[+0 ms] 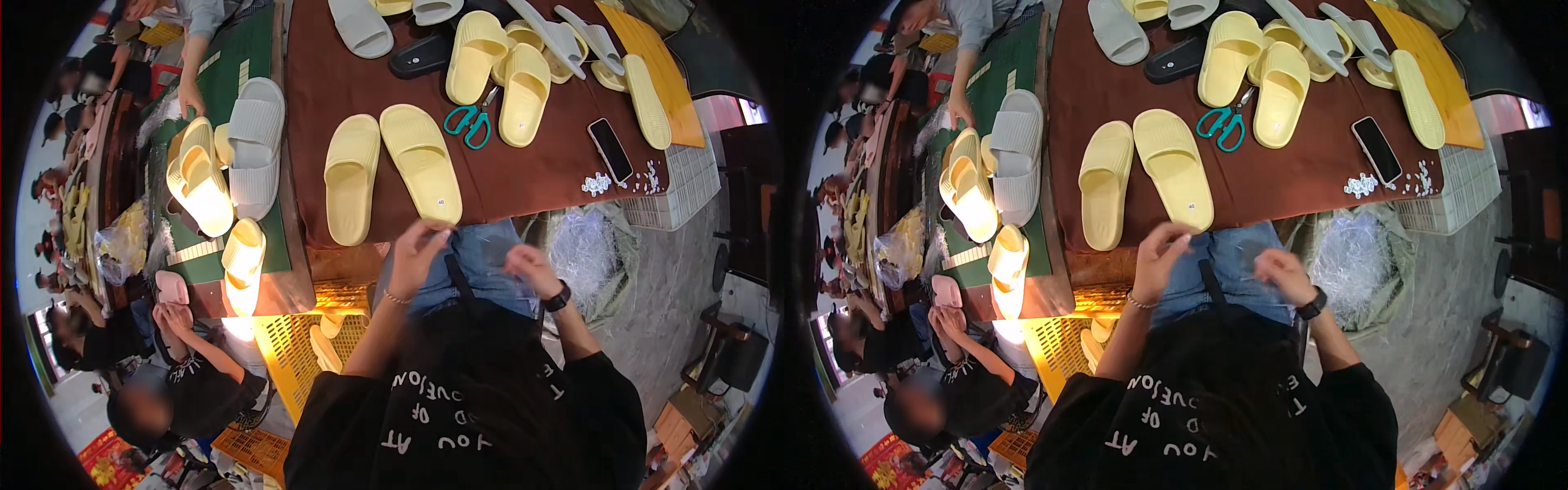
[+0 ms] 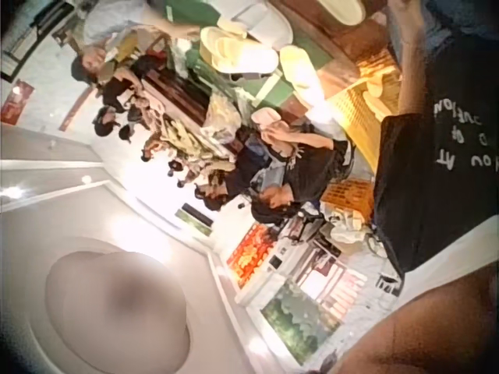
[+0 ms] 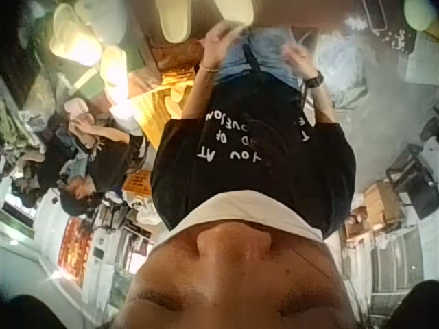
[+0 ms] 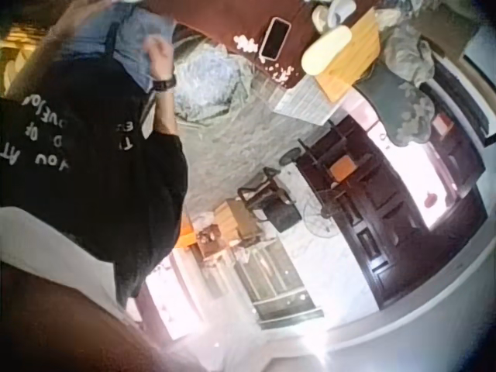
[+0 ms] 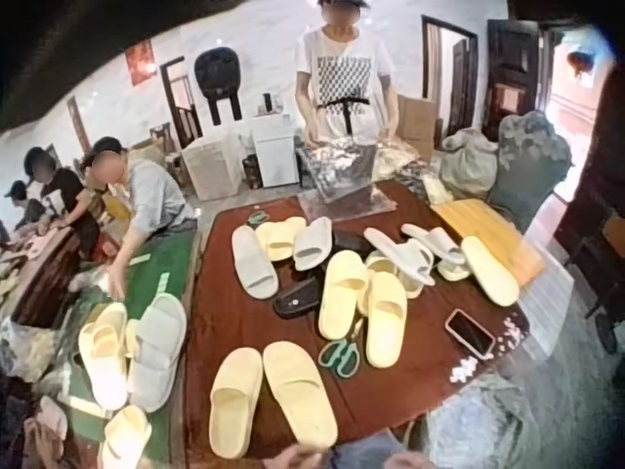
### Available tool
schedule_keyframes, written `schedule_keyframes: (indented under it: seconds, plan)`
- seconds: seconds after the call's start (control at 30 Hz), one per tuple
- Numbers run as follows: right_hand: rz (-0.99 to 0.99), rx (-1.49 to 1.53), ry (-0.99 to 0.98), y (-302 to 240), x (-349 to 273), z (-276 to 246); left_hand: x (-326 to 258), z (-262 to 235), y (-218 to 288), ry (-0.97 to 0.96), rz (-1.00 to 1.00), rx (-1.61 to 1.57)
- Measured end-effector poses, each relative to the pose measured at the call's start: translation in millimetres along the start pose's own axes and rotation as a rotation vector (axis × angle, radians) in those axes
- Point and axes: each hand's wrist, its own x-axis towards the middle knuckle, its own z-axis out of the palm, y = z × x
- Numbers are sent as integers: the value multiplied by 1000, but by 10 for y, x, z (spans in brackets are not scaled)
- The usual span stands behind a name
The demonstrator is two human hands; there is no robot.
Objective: Trim excess material from rubber slippers and inspect them for quality.
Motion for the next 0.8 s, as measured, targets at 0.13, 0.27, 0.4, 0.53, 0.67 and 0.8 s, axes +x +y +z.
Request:
schedule_keyframes:
  seconds: [0.13,0.27,0.4,0.53,0.67,0.8]
  plan:
    - [-100,2,738,970,-90,-1459,222,-142,-363,590,147,379]
    - [657,-865,1672,1728,-661,-2428,587,-114,-644,601,198,739]
    - [-169,-1172,1434,1489,-436,-1994,726,-29,-664,534,193,750]
    - [-681,-967,666,-266,445,207,556,-223,-600,573,162,696]
    - [-836,-1016,218,-624,978,673,618,-240,-699,526,186,626]
    - [-897,-1108,8,-605,1344,625,619,-214,-719,463,228,549]
